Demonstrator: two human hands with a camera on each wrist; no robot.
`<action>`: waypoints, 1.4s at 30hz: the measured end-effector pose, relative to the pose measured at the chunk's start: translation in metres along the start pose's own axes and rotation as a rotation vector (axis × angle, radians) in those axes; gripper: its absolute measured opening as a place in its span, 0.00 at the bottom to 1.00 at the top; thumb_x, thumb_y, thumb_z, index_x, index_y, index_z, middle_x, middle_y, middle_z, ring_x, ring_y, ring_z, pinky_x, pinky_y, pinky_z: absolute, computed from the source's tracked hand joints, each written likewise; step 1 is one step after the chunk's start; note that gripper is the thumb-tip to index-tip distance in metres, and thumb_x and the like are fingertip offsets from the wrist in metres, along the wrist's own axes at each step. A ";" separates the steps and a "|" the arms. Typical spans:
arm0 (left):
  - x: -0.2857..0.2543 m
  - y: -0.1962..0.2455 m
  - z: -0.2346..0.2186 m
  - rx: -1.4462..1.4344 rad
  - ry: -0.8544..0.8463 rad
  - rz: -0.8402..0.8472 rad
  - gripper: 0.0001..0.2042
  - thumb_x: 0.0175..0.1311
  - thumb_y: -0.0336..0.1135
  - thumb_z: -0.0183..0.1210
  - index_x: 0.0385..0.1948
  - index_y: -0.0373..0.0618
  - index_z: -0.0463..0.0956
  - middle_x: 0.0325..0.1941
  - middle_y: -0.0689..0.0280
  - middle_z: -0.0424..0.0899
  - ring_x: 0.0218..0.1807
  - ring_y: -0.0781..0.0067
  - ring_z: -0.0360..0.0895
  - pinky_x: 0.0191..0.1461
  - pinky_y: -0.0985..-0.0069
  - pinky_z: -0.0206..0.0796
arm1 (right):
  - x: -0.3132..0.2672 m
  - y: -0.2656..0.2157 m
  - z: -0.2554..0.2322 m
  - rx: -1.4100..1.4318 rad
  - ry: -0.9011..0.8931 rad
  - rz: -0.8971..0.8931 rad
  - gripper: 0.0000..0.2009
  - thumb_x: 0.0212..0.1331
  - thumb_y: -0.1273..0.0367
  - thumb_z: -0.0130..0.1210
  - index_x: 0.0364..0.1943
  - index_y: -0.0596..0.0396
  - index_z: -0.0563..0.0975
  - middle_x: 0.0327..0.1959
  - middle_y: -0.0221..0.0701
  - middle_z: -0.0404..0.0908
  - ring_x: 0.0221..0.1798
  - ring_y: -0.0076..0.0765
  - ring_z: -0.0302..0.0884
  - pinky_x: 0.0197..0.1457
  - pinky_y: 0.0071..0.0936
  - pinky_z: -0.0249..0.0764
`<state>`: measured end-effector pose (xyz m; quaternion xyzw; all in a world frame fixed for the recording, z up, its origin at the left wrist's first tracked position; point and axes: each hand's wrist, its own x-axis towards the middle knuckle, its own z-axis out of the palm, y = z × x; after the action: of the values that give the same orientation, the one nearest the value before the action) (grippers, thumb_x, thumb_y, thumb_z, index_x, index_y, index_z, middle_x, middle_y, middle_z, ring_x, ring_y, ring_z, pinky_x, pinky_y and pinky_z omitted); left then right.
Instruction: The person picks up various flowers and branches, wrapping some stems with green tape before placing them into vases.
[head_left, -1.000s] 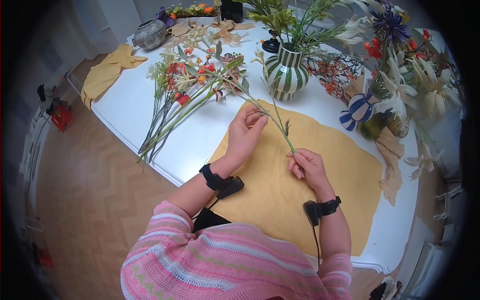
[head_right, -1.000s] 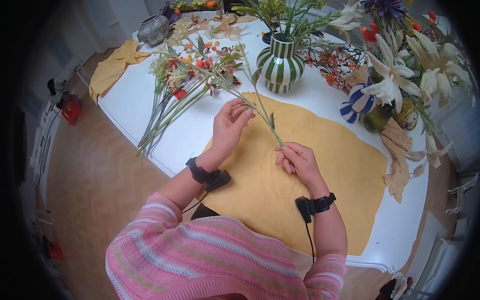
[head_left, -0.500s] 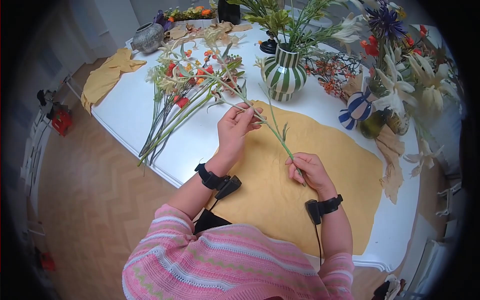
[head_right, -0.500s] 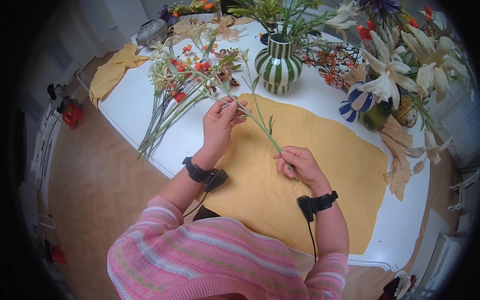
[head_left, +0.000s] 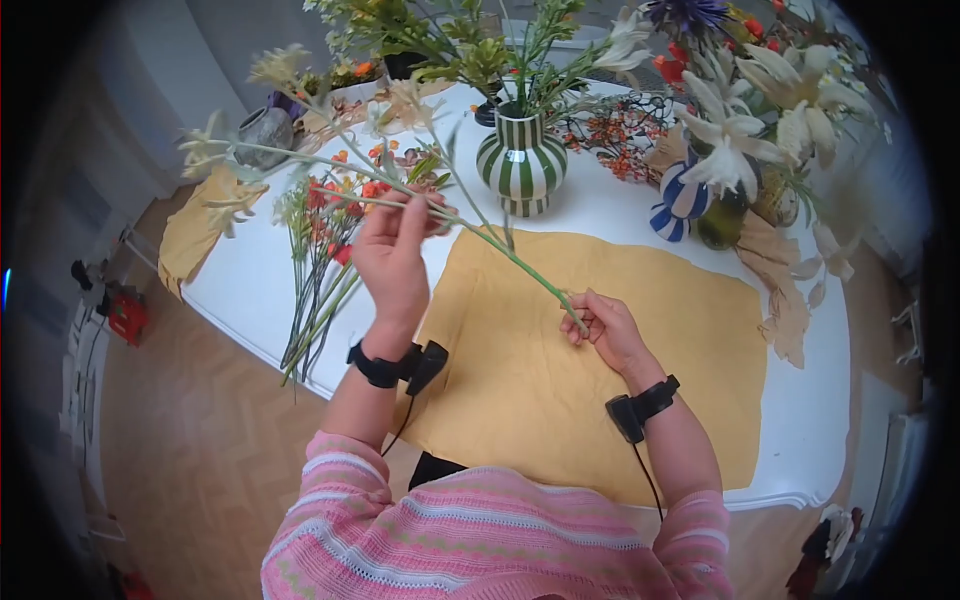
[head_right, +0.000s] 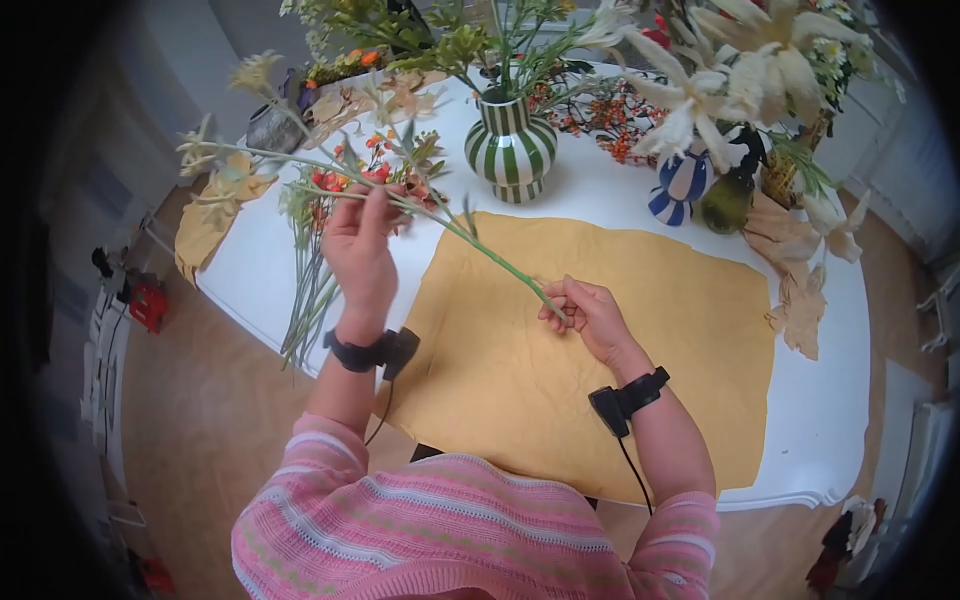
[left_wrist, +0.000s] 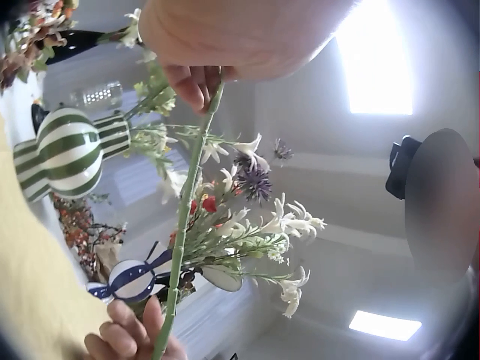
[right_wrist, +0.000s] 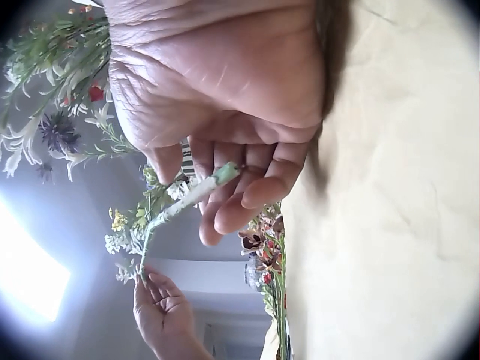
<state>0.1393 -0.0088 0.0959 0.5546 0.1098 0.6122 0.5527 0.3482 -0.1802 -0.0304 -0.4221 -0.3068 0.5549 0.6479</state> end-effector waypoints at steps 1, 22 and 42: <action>0.010 0.009 0.006 0.024 0.006 0.038 0.09 0.68 0.28 0.54 0.45 0.34 0.73 0.39 0.58 0.83 0.38 0.72 0.82 0.41 0.76 0.76 | 0.000 0.000 -0.001 0.017 0.011 0.009 0.21 0.70 0.57 0.44 0.43 0.64 0.77 0.30 0.37 0.82 0.26 0.26 0.76 0.32 0.21 0.72; 0.249 0.048 0.107 0.589 -0.069 0.574 0.09 0.64 0.30 0.57 0.39 0.32 0.77 0.34 0.59 0.85 0.33 0.73 0.84 0.32 0.78 0.78 | 0.002 0.000 -0.007 0.039 0.002 -0.007 0.17 0.71 0.61 0.45 0.42 0.62 0.77 0.32 0.33 0.81 0.30 0.24 0.75 0.35 0.21 0.72; 0.243 -0.057 0.124 1.072 -0.082 0.368 0.09 0.57 0.37 0.59 0.33 0.43 0.82 0.33 0.54 0.85 0.40 0.51 0.82 0.46 0.61 0.72 | 0.003 0.001 -0.009 0.025 -0.017 0.012 0.11 0.68 0.66 0.50 0.43 0.60 0.78 0.32 0.32 0.82 0.31 0.22 0.76 0.36 0.19 0.71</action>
<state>0.3258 0.1468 0.2336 0.7909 0.2851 0.5352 0.0819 0.3556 -0.1795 -0.0357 -0.4114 -0.3027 0.5662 0.6470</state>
